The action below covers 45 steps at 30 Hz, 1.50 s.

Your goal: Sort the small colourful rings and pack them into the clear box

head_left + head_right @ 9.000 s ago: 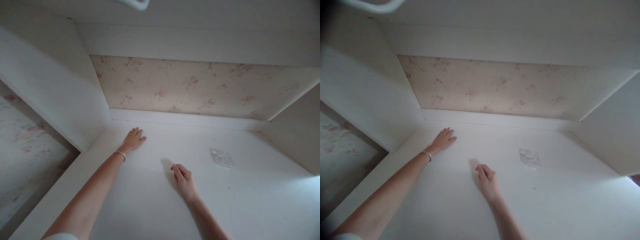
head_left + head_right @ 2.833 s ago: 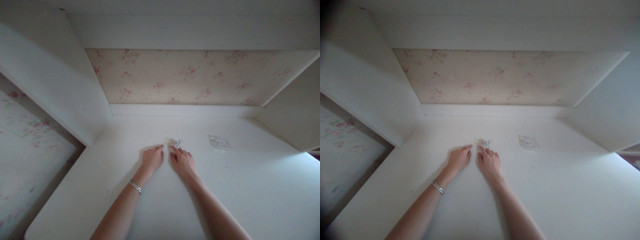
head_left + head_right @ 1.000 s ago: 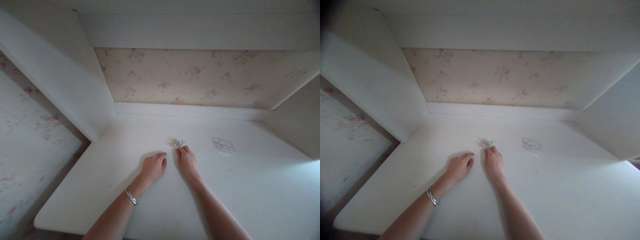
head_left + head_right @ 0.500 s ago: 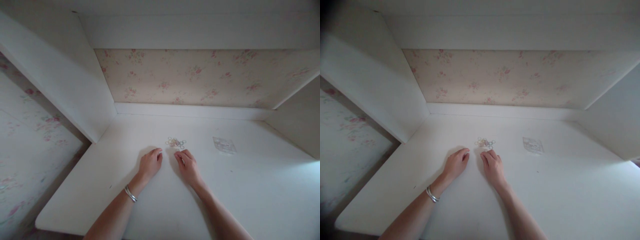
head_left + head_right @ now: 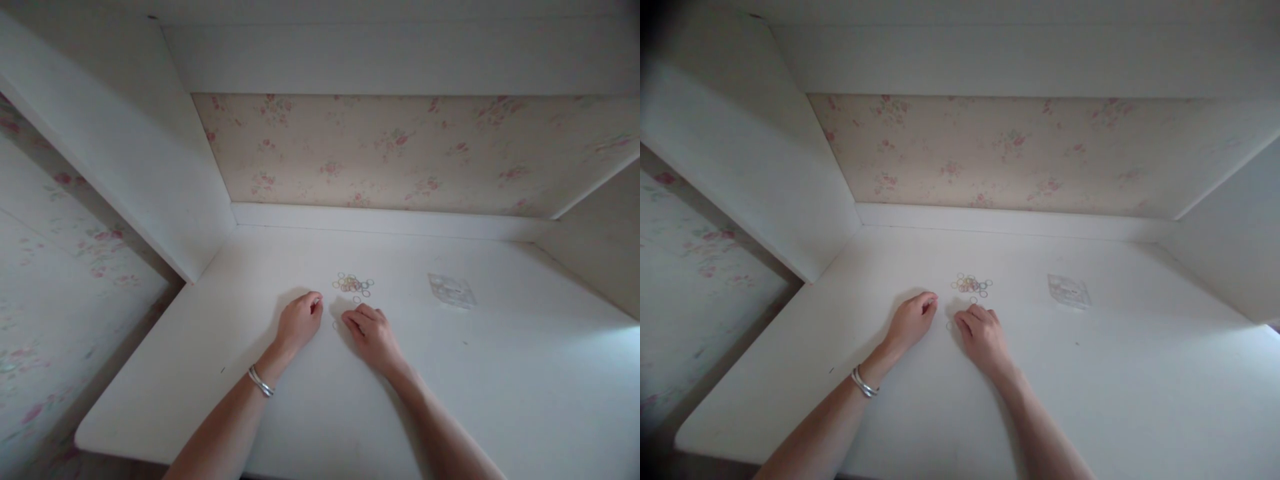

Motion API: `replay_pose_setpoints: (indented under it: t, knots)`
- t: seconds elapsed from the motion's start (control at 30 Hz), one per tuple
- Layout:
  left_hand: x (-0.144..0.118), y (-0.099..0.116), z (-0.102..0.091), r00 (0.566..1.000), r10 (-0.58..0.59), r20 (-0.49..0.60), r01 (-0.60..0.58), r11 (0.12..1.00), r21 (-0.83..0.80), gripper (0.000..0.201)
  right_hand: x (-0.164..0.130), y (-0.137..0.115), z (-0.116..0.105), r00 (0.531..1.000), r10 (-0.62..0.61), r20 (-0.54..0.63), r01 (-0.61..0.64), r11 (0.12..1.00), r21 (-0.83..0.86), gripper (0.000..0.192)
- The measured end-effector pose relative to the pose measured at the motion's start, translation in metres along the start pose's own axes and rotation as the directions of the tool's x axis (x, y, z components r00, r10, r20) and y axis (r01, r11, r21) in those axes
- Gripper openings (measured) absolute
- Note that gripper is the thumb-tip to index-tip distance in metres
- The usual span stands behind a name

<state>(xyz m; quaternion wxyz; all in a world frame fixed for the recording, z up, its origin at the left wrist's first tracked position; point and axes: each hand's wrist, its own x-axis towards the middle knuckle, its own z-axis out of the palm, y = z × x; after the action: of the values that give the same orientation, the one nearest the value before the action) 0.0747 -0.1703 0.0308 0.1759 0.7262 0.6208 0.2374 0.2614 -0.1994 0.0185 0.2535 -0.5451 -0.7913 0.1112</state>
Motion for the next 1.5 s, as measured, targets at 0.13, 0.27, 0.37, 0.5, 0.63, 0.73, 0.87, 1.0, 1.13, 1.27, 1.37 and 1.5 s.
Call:
replay_pose_setpoints:
  t: [0.13, 0.27, 0.37, 0.5, 0.63, 0.73, 0.87, 1.0, 1.13, 1.27, 1.37, 1.5]
  knots:
    - [0.002, -0.001, -0.001, 1.000, -0.021, 0.011, 0.022, 1.000, -0.010, 0.023, 0.005, 0.015, 0.000, 0.978, 0.187, -0.093, -0.193, 0.979, -0.065, 0.027]
    - [0.002, -0.002, 0.000, 1.000, -0.012, 0.013, 0.012, 1.000, 0.008, 0.023, 0.007, 0.019, 0.000, 0.963, 0.251, -0.097, -0.264, 0.951, -0.158, 0.028]
    - [0.001, -0.002, 0.001, 1.000, -0.003, 0.025, 0.002, 0.999, 0.037, 0.024, 0.006, 0.018, 0.000, 0.962, 0.257, -0.093, -0.270, 0.950, -0.158, 0.024]
    - [0.000, -0.001, 0.001, 0.998, -0.005, 0.056, 0.001, 0.997, 0.072, 0.025, 0.008, 0.020, -0.001, 0.964, 0.258, -0.067, -0.264, 0.961, -0.086, 0.021]
    - [-0.001, 0.002, 0.000, 0.997, -0.009, 0.074, 0.001, 0.994, 0.109, 0.027, 0.010, 0.021, -0.001, 0.969, 0.246, -0.028, -0.248, 0.964, -0.100, 0.022]
    - [-0.001, 0.003, -0.002, 0.996, -0.012, 0.086, 0.001, 0.993, 0.119, 0.027, 0.009, 0.022, 0.001, 0.977, 0.210, -0.039, -0.213, 0.971, -0.108, 0.022]
    - [-0.002, 0.003, -0.002, 0.996, -0.005, 0.091, -0.005, 0.994, 0.113, 0.028, 0.005, 0.019, 0.004, 0.996, 0.067, -0.063, -0.068, 0.998, -0.013, 0.019]
    - [-0.002, 0.002, -0.002, 0.996, 0.020, 0.092, -0.029, 0.994, 0.102, 0.027, 0.002, 0.007, 0.004, 0.996, -0.093, -0.001, 0.093, 0.989, 0.113, 0.020]
    - [-0.003, 0.002, -0.001, 0.995, 0.032, 0.093, -0.042, 0.992, 0.116, 0.026, 0.000, -0.002, 0.002, 0.985, -0.167, 0.035, 0.160, 0.974, 0.157, 0.020]
    - [-0.003, 0.001, -0.001, 0.995, 0.044, 0.091, -0.056, 0.991, 0.126, 0.026, -0.001, -0.005, 0.001, 0.985, -0.170, 0.021, 0.163, 0.972, 0.171, 0.020]
    - [-0.003, 0.001, -0.001, 0.994, 0.054, 0.095, -0.066, 0.989, 0.132, 0.026, -0.001, -0.007, 0.002, 0.983, -0.184, 0.018, 0.179, 0.972, 0.155, 0.019]
    - [-0.002, 0.002, 0.000, 0.994, 0.050, 0.097, -0.064, 0.987, 0.145, 0.026, -0.002, -0.011, 0.002, 0.976, -0.208, 0.069, 0.200, 0.974, 0.105, 0.019]
